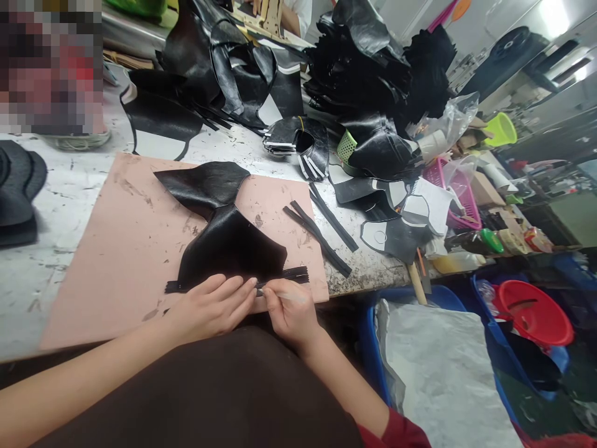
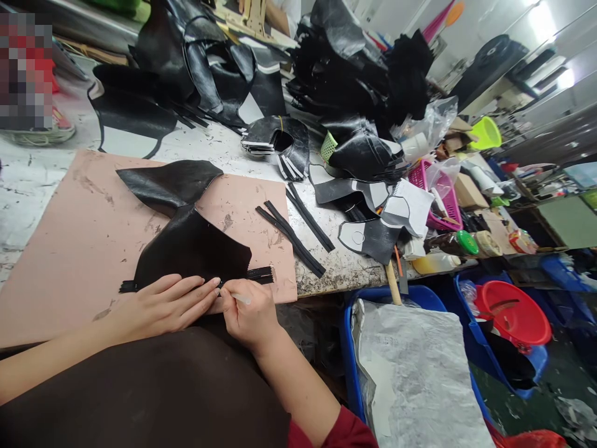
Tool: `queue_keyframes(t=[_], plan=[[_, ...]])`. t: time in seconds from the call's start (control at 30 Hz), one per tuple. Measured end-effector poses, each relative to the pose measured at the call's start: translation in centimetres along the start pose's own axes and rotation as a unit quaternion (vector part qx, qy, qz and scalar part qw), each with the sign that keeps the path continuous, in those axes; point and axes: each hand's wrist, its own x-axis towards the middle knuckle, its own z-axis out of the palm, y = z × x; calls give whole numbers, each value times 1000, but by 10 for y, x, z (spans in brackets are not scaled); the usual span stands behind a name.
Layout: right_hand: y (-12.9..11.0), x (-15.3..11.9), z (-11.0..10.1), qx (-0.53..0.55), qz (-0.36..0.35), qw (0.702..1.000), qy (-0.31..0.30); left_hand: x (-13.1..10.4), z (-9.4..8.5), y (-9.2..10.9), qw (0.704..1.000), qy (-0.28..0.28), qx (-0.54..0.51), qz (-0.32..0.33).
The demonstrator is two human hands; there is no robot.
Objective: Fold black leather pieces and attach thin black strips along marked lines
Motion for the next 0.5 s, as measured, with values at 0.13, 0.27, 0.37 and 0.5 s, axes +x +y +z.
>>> queue_keyframes(t=[0.13, 0.27, 0.37, 0.5], plan=[[0, 1, 1, 1, -1, 1000, 2, -5, 8, 12, 992, -10, -80, -97], [0, 2, 0, 9, 2, 1000, 7, -4, 6, 19, 989, -5, -88, -116], [-2, -1, -4, 58, 29, 998, 14, -2, 2, 13, 993, -7, -75, -90], [0, -8, -7, 140, 70, 978, 141, 0, 0, 3, 999, -18, -50, -5]])
